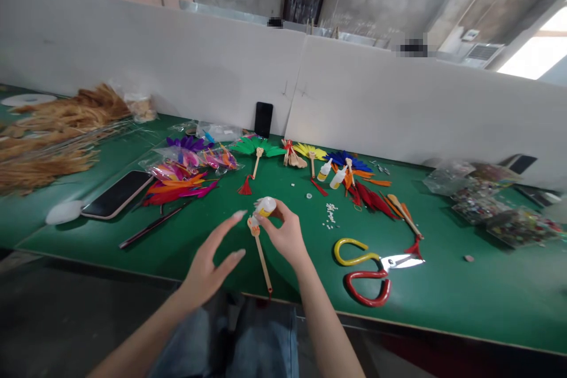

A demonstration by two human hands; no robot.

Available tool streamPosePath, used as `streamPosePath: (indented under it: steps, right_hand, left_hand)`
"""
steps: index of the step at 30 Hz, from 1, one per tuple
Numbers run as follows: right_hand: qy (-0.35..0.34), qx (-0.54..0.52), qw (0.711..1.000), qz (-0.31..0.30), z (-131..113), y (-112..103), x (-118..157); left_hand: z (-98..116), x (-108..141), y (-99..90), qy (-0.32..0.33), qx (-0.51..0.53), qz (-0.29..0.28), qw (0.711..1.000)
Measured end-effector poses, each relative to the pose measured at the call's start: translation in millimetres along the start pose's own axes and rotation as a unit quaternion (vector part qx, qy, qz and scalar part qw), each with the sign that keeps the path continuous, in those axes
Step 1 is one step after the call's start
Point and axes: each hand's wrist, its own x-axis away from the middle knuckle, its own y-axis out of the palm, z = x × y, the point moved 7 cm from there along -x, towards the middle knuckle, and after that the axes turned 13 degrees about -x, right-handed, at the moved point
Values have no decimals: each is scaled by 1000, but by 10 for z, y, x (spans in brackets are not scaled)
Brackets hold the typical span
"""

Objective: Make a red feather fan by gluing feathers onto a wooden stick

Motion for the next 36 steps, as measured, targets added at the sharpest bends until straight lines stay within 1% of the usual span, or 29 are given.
streamPosePath:
  steps: [1, 2, 5, 6, 9, 11, 12, 16, 21, 30, 36]
  right_hand:
    - [-3, 4, 1000, -3, 5, 19, -6]
    - [-7, 8, 1000, -8, 6, 40, -13]
    - [-27, 15, 999, -28, -22, 100, -33]
    - [-34, 21, 999, -34, -32, 112, -36]
    - [-44, 52, 997, -35, -22, 104, -33]
    - [-42, 69, 996, -26, 17, 76, -23]
    - [-41, 73, 996, -23, 38, 65, -18]
    - [-48, 82, 995, -19, 71, 50, -12]
    - [-49, 94, 994, -28, 27, 72, -26]
    - [-52, 91, 994, -10, 43, 59, -45]
    - [-48, 84, 995, -14, 36, 77, -77]
  left_hand:
    - [-25, -133, -25, -13, 5, -13, 1000]
    - [-30, -269, -20, -12, 13, -38, 999]
    - [-28, -632, 97, 9, 58, -126, 990]
    - [-31, -725, 135, 16, 76, -142, 987]
    - [-49, -878, 275, 30, 108, -210, 971]
    - [-56, -895, 340, 30, 118, -250, 960]
    - [-57, -895, 352, 29, 120, -259, 958]
    - [-58, -892, 339, 29, 130, -242, 961]
    - [-84, -908, 342, 28, 147, -222, 964]
    - [-63, -907, 322, 29, 139, -223, 964]
    - [-94, -937, 315, 42, 137, -187, 972]
